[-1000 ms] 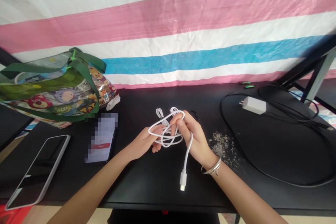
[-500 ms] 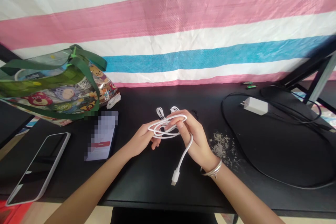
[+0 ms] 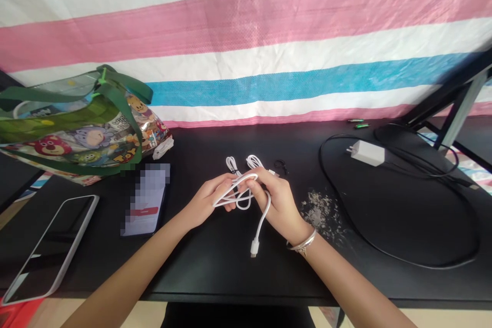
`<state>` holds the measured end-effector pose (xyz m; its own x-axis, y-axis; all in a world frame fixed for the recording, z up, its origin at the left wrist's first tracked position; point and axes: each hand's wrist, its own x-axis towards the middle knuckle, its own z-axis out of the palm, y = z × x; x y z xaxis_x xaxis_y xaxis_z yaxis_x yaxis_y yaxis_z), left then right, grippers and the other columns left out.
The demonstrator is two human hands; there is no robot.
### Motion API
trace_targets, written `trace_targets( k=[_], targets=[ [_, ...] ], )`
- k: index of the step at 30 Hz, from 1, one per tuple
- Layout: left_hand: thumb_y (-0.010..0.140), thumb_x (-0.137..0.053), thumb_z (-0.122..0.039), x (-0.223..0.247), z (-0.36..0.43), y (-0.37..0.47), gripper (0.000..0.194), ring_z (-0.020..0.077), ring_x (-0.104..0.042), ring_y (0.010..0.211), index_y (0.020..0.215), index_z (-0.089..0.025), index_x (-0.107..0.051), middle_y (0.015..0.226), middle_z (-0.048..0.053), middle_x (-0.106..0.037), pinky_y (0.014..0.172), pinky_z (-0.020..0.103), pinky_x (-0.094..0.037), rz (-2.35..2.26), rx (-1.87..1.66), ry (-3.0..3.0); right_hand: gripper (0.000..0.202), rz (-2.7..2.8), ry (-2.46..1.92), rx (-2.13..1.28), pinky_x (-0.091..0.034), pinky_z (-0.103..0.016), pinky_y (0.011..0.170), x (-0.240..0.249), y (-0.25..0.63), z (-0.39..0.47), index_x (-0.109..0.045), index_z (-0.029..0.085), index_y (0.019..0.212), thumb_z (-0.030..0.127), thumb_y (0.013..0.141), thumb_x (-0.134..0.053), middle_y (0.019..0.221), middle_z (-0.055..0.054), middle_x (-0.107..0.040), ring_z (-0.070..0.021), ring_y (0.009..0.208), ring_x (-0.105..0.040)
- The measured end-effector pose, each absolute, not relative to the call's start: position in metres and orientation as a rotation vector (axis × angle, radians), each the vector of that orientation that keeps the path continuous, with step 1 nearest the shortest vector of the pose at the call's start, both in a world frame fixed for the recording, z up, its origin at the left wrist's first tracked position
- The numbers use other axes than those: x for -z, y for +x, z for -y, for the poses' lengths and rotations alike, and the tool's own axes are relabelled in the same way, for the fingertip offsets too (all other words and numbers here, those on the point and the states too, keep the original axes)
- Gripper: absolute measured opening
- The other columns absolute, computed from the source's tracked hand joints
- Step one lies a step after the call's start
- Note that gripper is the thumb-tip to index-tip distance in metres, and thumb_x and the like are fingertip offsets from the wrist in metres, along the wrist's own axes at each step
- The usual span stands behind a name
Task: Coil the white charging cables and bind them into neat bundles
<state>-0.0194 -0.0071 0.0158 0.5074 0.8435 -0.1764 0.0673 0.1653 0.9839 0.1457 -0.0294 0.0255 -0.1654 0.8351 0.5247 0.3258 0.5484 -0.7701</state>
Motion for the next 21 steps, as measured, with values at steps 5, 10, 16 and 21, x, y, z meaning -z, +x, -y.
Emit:
trace_targets(
  k=[5,10,16,21],
  targets=[
    [0.081,-0.053,-0.052,-0.015,0.005,-0.019,0.043,0.0094,-0.051,0.049,0.097,-0.013,-0.061,0.055,-0.004,-0.053,0.049,0.021,-0.044,-0.919,-0.813,1.238,0.031,1.613,-1.023,-0.484,-0.053,-0.029,0.069,-0.027,0.148,0.031,-0.064,0.022,0.074,0.038,0.094,-0.046,0.08,-0.005,-0.069,-0.0182,0.08,-0.068],
    [0.079,-0.055,-0.052,-0.019,0.003,-0.022,0.043,0.0078,-0.046,0.044,0.095,-0.013,-0.061,0.051,-0.006,-0.049,0.047,0.021,-0.043,-0.985,-0.997,1.119,0.027,1.423,-1.035,-0.546,-0.053,-0.033,0.076,-0.025,0.149,0.031,-0.064,0.023,0.079,0.038,0.094,-0.047,0.08,-0.003,-0.072,-0.0198,0.086,-0.07],
    [0.081,-0.053,-0.049,-0.021,-0.004,-0.027,0.037,0.0073,-0.04,0.043,0.094,-0.015,-0.062,0.049,-0.008,-0.041,0.045,0.019,-0.038,-1.039,-1.176,0.996,0.032,1.149,-0.99,-0.801,-0.05,-0.027,0.053,-0.031,0.152,0.023,-0.057,0.022,0.077,0.053,0.085,-0.056,0.052,0.005,-0.059,-0.0131,0.049,-0.059],
    [0.083,-0.052,-0.048,-0.022,-0.005,-0.028,0.034,0.0067,-0.034,0.042,0.084,-0.015,-0.061,0.047,-0.008,-0.038,0.044,0.019,-0.032,-1.047,-1.216,1.032,0.037,0.978,-0.935,-0.796,-0.043,-0.025,0.044,-0.042,0.158,0.017,-0.052,0.022,0.067,0.054,0.075,-0.067,0.044,0.009,-0.045,-0.0099,0.04,-0.045]
  ],
)
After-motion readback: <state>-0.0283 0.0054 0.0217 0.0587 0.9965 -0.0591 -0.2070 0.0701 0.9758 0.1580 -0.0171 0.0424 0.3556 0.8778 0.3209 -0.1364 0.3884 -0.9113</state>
